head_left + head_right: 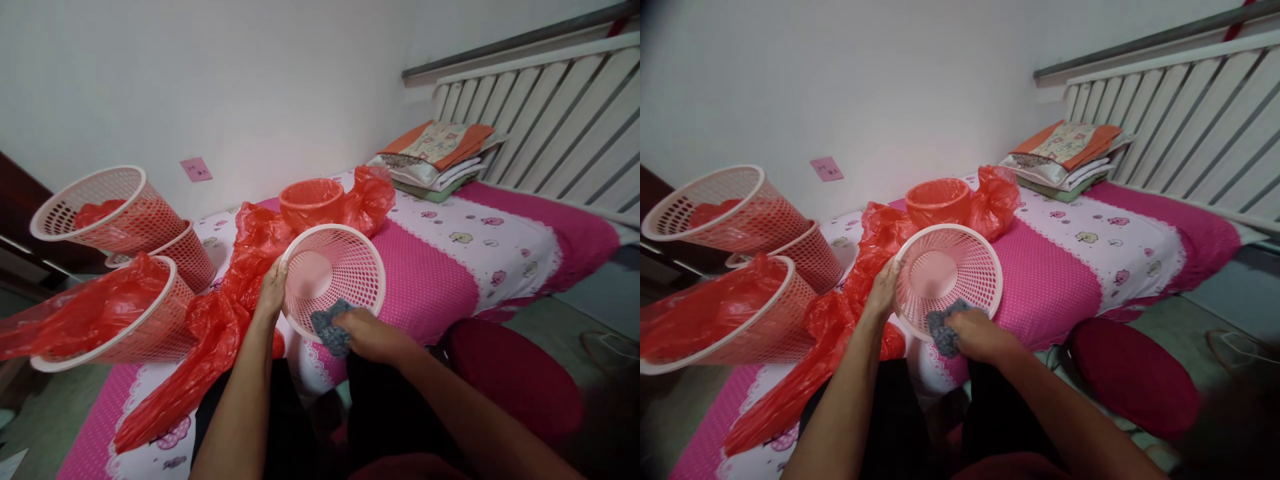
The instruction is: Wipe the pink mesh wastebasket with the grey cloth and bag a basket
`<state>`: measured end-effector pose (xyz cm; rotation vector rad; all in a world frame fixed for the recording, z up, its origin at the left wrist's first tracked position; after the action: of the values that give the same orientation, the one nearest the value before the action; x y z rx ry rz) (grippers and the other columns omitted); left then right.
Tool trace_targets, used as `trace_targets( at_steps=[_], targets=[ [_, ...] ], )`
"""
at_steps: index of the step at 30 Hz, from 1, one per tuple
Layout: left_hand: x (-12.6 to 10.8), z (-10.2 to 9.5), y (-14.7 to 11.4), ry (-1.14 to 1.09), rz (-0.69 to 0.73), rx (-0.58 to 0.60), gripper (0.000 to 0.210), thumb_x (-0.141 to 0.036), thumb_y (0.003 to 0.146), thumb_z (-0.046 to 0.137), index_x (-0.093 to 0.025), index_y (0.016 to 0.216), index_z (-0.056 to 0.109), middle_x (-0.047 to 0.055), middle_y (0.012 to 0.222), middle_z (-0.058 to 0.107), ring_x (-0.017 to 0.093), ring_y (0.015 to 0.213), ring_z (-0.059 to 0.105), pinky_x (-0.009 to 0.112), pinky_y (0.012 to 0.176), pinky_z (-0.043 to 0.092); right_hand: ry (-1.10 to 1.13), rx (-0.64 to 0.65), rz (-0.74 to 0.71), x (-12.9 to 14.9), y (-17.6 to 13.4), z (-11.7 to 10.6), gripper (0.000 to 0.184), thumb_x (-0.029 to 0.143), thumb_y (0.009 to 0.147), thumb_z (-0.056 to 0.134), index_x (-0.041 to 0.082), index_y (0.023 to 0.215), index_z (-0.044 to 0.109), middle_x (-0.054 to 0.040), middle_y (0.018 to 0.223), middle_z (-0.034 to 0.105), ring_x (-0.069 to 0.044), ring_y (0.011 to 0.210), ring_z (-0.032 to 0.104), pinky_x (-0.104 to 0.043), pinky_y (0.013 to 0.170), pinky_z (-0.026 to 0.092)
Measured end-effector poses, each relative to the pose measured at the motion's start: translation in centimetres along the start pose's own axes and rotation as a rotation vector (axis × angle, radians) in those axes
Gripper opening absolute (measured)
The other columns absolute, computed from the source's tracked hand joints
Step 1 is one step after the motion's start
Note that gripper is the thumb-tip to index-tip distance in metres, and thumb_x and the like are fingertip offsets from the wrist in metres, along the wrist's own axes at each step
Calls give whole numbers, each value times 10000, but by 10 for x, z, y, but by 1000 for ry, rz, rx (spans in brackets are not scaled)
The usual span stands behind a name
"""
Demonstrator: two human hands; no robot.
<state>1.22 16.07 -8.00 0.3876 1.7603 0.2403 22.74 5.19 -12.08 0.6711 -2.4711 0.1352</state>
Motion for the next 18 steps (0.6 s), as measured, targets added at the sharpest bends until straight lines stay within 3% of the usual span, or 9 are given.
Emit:
trace_targets(
  at_steps=[3,5,8,12,15,18],
  targets=[
    [-1,1,2,38,4,-6,567,-591,1031,513,-181,1376,698,129,1459,715,296,1376,644,471,1229,446,-208,-84,164,-16,-29,-22,192,71,801,590,177,831,747,-145,924,800,-300,937,728,-396,911,473],
    [0,2,3,60,-3,-11,537,-542,1008,552,-169,1364,702,129,1414,741,299,1326,673,475,1202,471,-137,-215,217,-26,-42,-35,231,84,794,591,185,905,767,-140,968,809,-306,959,740,-400,911,497],
    [3,3,4,94,1,-45,487,-421,940,606,-159,1336,710,122,1343,773,300,1264,704,479,1180,487,247,-530,219,-42,-52,-46,298,172,829,599,214,1065,775,-91,1075,820,-275,982,754,-378,891,545],
    [7,3,4,108,32,-56,476,-326,879,589,-176,1311,720,106,1311,781,293,1257,703,473,1190,472,940,-906,354,-60,-44,-34,274,392,811,761,200,1005,787,-81,1012,830,-298,976,766,-433,923,602],
    [8,3,3,128,46,-60,476,-280,840,573,-177,1275,734,97,1258,794,293,1221,712,488,1190,468,1428,-1001,416,-61,-30,-18,319,450,809,796,225,1034,794,-70,1016,835,-305,1023,778,-466,971,627],
    [7,4,2,136,39,-51,495,-249,821,563,-178,1280,735,90,1238,796,290,1198,715,495,1182,476,1595,-1022,339,-57,-20,-15,276,367,800,771,236,1042,794,-50,1107,836,-288,1148,761,-453,1070,605]
  ],
)
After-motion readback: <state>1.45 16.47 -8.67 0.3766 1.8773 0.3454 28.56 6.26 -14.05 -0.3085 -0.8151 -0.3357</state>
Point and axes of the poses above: each hand's wrist, its own y-axis towards the middle knuckle, its own z-axis out of the palm, x = y × z, the point moved 1 cm from there along y, towards the middle knuckle
